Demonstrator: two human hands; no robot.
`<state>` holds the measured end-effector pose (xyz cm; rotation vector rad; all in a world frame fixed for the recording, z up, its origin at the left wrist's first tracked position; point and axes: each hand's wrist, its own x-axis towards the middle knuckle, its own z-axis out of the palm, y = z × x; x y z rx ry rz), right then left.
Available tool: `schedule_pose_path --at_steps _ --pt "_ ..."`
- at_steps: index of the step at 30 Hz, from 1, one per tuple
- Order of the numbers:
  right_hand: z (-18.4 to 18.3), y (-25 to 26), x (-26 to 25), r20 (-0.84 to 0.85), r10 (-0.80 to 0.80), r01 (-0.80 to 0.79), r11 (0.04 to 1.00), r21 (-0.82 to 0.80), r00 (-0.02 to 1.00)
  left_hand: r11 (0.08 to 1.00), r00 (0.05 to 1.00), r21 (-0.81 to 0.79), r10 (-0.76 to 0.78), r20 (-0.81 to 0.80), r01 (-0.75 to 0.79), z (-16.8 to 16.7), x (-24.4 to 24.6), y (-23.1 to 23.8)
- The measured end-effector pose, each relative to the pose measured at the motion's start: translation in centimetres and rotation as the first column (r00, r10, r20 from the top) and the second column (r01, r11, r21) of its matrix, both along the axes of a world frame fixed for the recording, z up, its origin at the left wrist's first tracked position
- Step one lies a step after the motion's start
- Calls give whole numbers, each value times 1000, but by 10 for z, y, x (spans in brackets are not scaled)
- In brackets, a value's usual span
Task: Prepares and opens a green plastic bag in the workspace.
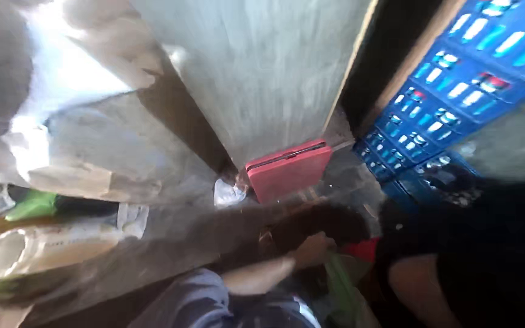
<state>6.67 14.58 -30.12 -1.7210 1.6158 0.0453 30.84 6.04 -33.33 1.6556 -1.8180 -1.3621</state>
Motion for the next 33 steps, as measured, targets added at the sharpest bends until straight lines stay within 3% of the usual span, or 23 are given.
schedule_pose_path --at_steps 5,9,14,17,21,25,28,31,33 --pt "5 -60 83 163 -126 137 989 -56 978 967 962 34 256 -98 -254 -23 96 -20" --pt "-30 -91 147 151 -143 149 988 -29 978 921 904 135 386 -185 -366 -29 169 -26" --pt "-51 -124 233 4 192 -188 964 -186 981 847 826 129 532 -187 -516 -40 252 -24" --pt "-38 -151 285 -91 356 -368 900 -236 930 800 785 -9 586 -198 -600 -51 286 -23" --pt "-60 -203 337 -21 582 -567 783 -255 813 762 788 -198 591 -173 -616 -54 337 -15" --pt "-67 -250 419 81 664 -651 746 -140 743 738 741 -72 661 -119 -671 -39 386 13" --pt "-76 -272 482 316 662 -700 714 8 679 649 643 -10 753 -138 -761 -34 417 39" --pt "-89 -275 547 536 621 -796 578 179 572 519 515 -6 846 -138 -855 -33 446 65" --pt "-88 -261 586 539 650 -840 474 263 536 443 439 -9 887 -143 -897 -45 457 84"
